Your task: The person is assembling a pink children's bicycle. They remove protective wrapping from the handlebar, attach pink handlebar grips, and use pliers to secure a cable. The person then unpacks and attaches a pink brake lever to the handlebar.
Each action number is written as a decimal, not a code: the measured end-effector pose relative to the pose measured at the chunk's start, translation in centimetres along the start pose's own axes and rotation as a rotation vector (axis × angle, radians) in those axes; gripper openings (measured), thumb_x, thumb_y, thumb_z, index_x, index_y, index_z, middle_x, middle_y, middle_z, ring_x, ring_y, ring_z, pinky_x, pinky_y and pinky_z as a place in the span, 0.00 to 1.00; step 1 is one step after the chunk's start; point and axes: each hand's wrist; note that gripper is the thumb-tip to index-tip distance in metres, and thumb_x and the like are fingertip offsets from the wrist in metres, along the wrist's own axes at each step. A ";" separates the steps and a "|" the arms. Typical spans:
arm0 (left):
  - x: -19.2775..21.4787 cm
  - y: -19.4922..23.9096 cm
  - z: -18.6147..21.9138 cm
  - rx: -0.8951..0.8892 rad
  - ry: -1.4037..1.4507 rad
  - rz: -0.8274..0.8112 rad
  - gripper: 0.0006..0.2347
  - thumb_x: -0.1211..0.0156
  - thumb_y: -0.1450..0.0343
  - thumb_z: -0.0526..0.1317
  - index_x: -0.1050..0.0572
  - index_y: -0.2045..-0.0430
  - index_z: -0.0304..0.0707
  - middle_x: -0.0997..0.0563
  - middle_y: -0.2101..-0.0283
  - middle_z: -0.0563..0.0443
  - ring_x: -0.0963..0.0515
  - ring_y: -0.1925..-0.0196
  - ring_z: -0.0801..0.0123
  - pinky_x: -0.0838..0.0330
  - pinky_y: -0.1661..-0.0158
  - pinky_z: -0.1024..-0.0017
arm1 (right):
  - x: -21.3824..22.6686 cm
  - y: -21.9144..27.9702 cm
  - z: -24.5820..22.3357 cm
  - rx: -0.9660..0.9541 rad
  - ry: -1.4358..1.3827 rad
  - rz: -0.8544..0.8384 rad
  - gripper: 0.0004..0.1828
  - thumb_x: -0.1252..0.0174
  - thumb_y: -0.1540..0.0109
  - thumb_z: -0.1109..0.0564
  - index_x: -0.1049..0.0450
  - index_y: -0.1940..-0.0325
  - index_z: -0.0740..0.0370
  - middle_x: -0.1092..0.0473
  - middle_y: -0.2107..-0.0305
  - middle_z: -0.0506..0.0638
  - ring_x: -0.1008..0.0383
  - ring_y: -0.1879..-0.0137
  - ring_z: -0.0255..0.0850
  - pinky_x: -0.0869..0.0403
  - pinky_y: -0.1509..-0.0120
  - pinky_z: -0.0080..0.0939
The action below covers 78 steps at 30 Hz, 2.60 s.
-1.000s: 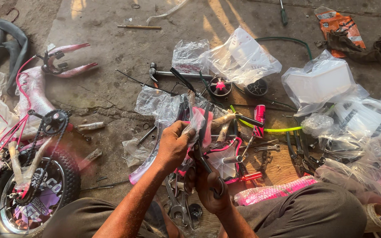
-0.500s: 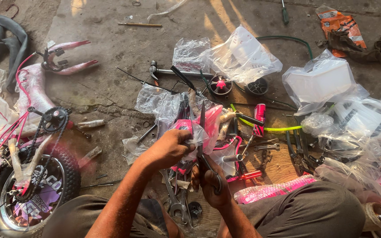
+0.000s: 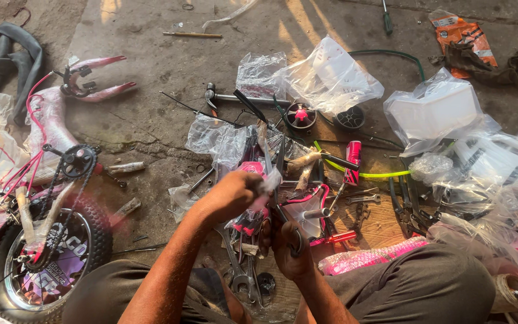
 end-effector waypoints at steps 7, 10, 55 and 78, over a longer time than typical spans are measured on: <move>1.7 2.9 2.7 0.123 -0.099 0.013 0.07 0.46 0.34 0.31 0.21 0.68 0.34 0.16 0.70 0.46 0.18 0.66 0.64 0.24 0.61 0.65 | 2.9 -1.5 -2.6 0.101 -0.051 0.302 0.24 0.38 0.30 0.45 0.35 0.50 0.69 0.32 0.72 0.51 0.28 0.67 0.43 0.26 0.65 0.43; 4.0 2.9 2.3 0.139 -0.489 0.511 0.05 0.44 0.34 0.34 0.21 0.71 0.33 0.19 0.66 0.35 0.20 0.59 0.42 0.27 0.56 0.52 | 2.5 -2.9 -4.2 0.116 0.252 0.595 0.25 0.35 0.43 0.55 0.36 0.45 0.56 0.30 0.75 0.47 0.27 0.72 0.38 0.25 0.72 0.38; 2.3 2.7 0.1 -0.417 -0.220 0.675 0.17 0.34 0.40 0.34 0.24 0.58 0.31 0.23 0.52 0.34 0.22 0.57 0.38 0.27 0.59 0.51 | -2.9 -11.8 -5.4 0.222 0.718 0.179 0.07 0.42 0.30 0.59 0.25 0.52 0.67 0.26 0.63 0.51 0.27 0.59 0.36 0.27 0.55 0.37; 11.8 11.3 0.2 -0.270 -0.438 1.363 0.14 0.28 0.34 0.38 0.21 0.60 0.27 0.18 0.54 0.35 0.17 0.51 0.48 0.24 0.48 0.59 | 23.4 -17.6 -11.7 -0.678 2.277 0.384 0.40 0.33 0.44 0.40 0.34 0.33 0.55 0.31 0.40 0.59 0.31 0.33 0.56 0.37 0.32 0.73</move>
Point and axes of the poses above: each hand's wrist, its own y-axis away from the middle knuckle, its own x-axis out of the back of the hand, z = x × y
